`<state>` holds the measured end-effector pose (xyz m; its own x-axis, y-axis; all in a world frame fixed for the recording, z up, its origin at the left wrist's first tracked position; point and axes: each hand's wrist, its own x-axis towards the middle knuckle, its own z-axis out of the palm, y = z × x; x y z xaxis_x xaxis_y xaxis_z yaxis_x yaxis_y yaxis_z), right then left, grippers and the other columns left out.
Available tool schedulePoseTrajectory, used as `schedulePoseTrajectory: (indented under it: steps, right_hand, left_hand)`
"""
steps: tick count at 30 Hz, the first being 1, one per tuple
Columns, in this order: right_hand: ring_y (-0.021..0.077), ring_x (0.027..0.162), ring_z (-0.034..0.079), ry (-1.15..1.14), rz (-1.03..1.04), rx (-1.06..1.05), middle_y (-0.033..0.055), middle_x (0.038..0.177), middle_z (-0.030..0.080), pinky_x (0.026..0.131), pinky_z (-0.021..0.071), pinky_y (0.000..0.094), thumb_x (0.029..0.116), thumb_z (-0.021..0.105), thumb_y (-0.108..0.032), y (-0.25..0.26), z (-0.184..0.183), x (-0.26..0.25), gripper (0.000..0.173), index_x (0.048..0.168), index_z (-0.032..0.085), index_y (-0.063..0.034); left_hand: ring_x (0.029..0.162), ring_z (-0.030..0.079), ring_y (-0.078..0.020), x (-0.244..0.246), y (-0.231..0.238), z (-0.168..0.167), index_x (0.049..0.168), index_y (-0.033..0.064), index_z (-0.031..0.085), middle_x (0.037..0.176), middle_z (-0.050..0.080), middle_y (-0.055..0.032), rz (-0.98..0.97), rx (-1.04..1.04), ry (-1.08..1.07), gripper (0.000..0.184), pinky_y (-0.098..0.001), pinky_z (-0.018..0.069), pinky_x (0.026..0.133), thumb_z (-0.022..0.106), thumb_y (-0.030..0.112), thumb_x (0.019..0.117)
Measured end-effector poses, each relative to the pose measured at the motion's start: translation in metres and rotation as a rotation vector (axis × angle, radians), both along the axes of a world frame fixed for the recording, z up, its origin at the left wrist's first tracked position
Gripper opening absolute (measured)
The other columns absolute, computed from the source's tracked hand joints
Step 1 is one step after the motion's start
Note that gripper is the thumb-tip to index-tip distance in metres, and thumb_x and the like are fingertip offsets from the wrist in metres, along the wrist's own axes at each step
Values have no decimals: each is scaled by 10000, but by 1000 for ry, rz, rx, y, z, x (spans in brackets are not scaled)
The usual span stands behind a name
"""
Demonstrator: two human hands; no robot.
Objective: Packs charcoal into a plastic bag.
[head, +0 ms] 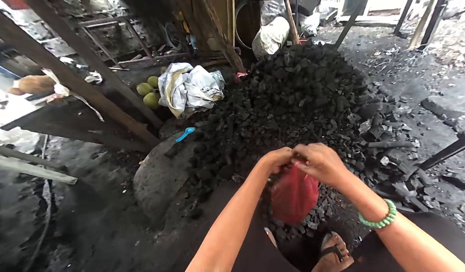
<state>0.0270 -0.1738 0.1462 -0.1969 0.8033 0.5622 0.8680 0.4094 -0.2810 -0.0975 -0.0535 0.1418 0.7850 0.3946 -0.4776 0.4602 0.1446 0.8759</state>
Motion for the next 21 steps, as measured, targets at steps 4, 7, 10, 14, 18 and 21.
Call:
schedulePoseTrajectory:
  steps: [4, 7, 10, 14, 18, 21]
  right_hand:
    - [454, 813, 701, -128, -279, -38, 243, 904, 694, 661, 549, 608, 836, 815, -177, 4, 13, 35, 361, 1100, 688, 34]
    - [445, 756, 675, 76, -454, -168, 243, 906, 682, 623, 509, 642, 856, 826, -303, -5, -2, 50, 430, 1077, 681, 36]
    - [243, 603, 638, 666, -405, -364, 133, 878, 711, 559, 551, 468, 1000, 670, -213, -17, -30, 49, 229, 1124, 697, -22]
    - [74, 659, 668, 1297, -144, -377, 11, 887, 735, 607, 588, 264, 1078, 389, -228, -27, -86, 35, 354, 1186, 676, -51]
    - [67, 457, 547, 1520, -336, -361, 2, 611, 612, 436, 482, 227, 1128, 352, -276, -19, -90, 6, 401, 931, 620, -52]
    - [55, 461, 534, 1643, -267, -304, 19, 645, 644, 420, 449, 207, 1100, 393, -195, -16, -80, -11, 348, 968, 673, -35]
  left_hand:
    - [409, 316, 22, -15, -13, -3, 831, 166, 538, 538, 399, 101, 77, -262, -117, 332, -132, 270, 386, 387, 285, 1102]
    - [500, 424, 9, -21, -31, -16, 1085, 87, 592, 699, 545, 43, 58, 34, -254, 87, -143, 369, 459, 570, 116, 1005]
    - [810, 634, -195, -15, -44, -10, 1169, -10, 617, 968, 670, -146, 19, 399, -272, 262, -394, 541, 723, 669, 20, 914]
    - [853, 697, -290, -13, -60, -10, 1094, 12, 699, 957, 711, -154, -15, 939, -247, 179, -515, 563, 752, 657, 27, 920]
    - [632, 690, -249, -10, -57, -58, 1106, 53, 741, 803, 689, -113, 60, 1557, -461, 209, -405, 580, 547, 680, 45, 906]
    - [654, 689, -198, -15, -53, -73, 1023, 53, 769, 774, 699, -78, 84, 1775, -581, 157, -323, 578, 599, 655, 31, 918]
